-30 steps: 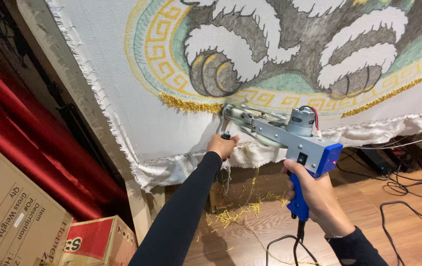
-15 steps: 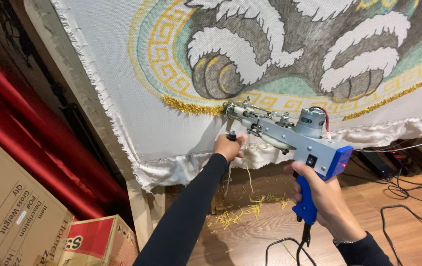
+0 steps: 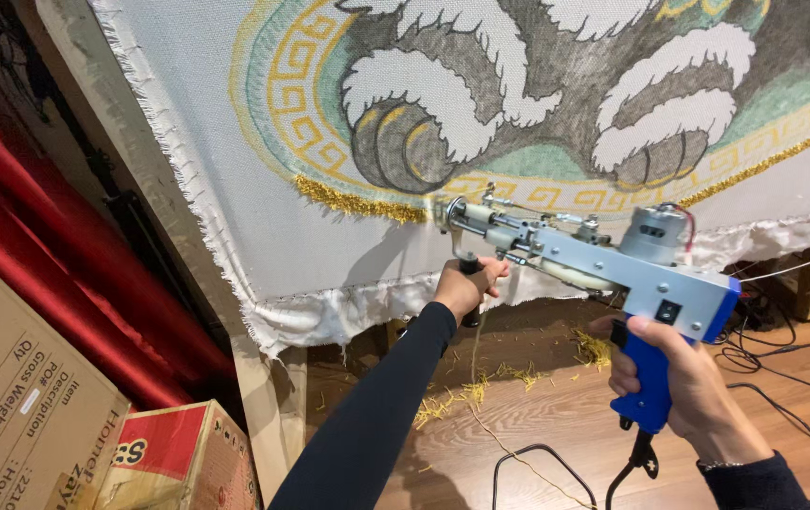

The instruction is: The person uses a tufting gun to apply yellow yarn to a large rug held in a frame. They move the gun along a pattern on the rug while using their other hand to guide the yarn.

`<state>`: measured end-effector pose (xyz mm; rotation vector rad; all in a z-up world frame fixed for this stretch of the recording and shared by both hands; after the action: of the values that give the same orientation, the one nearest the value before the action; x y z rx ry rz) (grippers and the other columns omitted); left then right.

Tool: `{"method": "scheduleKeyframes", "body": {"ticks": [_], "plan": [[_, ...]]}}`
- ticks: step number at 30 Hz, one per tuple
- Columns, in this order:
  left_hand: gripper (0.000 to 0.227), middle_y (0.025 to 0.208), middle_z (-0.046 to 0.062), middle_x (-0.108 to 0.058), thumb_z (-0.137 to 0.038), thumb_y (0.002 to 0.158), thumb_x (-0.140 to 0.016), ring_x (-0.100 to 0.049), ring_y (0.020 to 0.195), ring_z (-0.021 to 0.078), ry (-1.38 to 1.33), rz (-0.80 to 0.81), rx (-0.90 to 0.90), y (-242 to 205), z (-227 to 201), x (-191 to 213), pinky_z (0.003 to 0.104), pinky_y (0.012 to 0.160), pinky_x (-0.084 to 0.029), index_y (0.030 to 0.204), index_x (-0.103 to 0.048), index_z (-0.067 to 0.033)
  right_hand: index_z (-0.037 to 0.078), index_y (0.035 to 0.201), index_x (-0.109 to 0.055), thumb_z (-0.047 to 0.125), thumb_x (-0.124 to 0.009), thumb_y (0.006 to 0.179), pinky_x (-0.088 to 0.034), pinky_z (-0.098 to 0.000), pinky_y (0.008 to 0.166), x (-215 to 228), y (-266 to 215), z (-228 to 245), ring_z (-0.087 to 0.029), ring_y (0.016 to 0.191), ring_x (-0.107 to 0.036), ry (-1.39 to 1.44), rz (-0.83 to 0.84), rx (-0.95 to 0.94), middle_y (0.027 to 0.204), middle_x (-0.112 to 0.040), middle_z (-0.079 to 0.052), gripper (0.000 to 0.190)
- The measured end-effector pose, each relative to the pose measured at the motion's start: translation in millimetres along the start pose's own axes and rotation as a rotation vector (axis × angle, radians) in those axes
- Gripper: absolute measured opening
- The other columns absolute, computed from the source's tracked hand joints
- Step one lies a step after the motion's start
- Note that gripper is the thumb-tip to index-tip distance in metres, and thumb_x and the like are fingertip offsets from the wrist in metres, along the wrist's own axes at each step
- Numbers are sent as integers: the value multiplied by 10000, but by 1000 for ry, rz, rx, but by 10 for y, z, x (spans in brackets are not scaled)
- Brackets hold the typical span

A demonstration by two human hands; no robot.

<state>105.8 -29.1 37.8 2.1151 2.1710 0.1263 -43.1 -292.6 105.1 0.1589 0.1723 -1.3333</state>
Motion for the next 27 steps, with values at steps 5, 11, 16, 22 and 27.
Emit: {"method": "scheduleKeyframes", "body": {"ticks": [5, 11, 16, 22, 27], "plan": [[364, 935, 41, -788, -299, 952, -715, -626, 583, 90, 114, -7, -13, -146, -213, 8, 254, 516, -472, 1149, -791, -3, -88, 1161, -670, 375, -545, 922, -385, -326, 464, 25, -24, -36, -155, 491, -448, 84, 54, -45, 580, -469, -39, 536], [306, 1010, 34, -801, -310, 943, -726, -559, 550, 80, -8, 18, 159, -325, 101, 94, 267, 501, -444, 1145, -753, -83, -49, 1102, -657, 374, -551, 917, -375, -342, 468, -61, -22, -210, -181, 477, -440, 70, -6, -126, 569, -466, -62, 474], [327, 1019, 41, -802, -311, 923, -720, -604, 562, 93, 66, 22, 191, -313, 231, 175, 264, 514, -462, 1152, -778, -84, -62, 1074, -659, 365, -552, 919, -390, -351, 466, -134, -13, -217, -179, 472, -439, 33, -8, -104, 563, -464, -63, 467], [414, 1012, 58, -803, -366, 904, -731, -605, 548, 104, 72, -16, 212, -268, 231, 247, 274, 530, -499, 1125, -726, -15, -60, 1063, -661, 373, -539, 924, -381, -351, 458, -175, 54, -233, -178, 459, -430, 13, -12, -97, 545, -446, -60, 471], [446, 1004, 72, -795, -389, 879, -755, -626, 551, 111, 64, -25, 199, -236, 176, 296, 291, 523, -496, 1098, -709, -3, -73, 1053, -667, 378, -536, 932, -386, -350, 459, -204, 100, -238, -176, 459, -428, 15, -15, -92, 546, -443, -59, 485]]}}
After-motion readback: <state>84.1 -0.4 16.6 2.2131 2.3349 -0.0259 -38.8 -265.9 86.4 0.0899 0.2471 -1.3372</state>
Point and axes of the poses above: each hand's wrist, its own y-axis towards the middle knuckle, its own x-axis out of the back of the hand, z = x × y, the point moved 9 cm from there along y, towards the middle knuckle
